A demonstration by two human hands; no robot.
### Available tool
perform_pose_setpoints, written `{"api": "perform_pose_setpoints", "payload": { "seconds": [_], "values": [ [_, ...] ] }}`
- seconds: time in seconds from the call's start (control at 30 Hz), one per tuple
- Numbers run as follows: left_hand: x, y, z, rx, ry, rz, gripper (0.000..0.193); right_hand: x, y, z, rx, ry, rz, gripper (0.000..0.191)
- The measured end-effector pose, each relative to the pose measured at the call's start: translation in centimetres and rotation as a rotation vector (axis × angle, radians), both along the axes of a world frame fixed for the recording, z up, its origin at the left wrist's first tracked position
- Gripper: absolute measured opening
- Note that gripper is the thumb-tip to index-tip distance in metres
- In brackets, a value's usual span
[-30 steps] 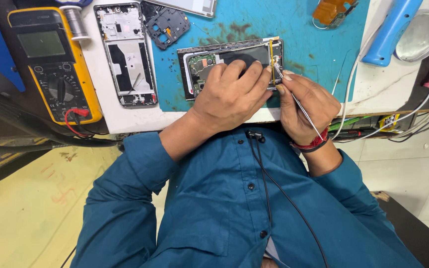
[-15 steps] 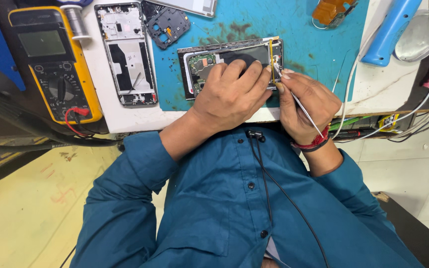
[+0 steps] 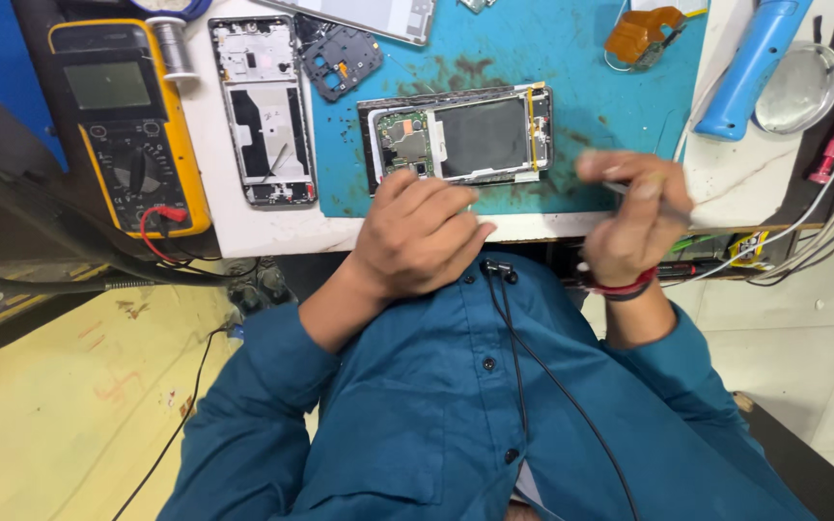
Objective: The person repairs a disassembled smartphone at a workbench. They use a blue pry tool and tweezers to work on the phone's internals, handle the orange flex cable and battery, reposition the mid-frame, and press and probe components on the motherboard with a metal tool.
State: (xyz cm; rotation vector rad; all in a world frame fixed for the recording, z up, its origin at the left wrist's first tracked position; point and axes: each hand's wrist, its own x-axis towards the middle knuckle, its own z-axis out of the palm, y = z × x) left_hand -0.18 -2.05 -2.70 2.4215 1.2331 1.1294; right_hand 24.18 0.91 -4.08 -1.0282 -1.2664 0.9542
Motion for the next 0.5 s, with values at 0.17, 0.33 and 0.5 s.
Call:
{"api": "perform_pose_setpoints", "payload": {
  "seconds": [0.17,0.33,0.5],
  "values": [
    [-2.2,-2.3,-0.4,-0.106,-0.124,0.129,0.022,1.6,2.0,1.5,-0.109,-0.735,0.020,0.013],
    [-3.5,-2.6,-0.3,-0.116,-0.008,0.308,0.034,1.7,3.2,2.2,0.044,-1.051,-0.004,0.015],
    [-4.3,-1.0,-0.1,-0.217,0.104,0.324,0.080,1.3,3.4,2.9,0.207,-1.118,-0.057,0.020]
  ]
}}
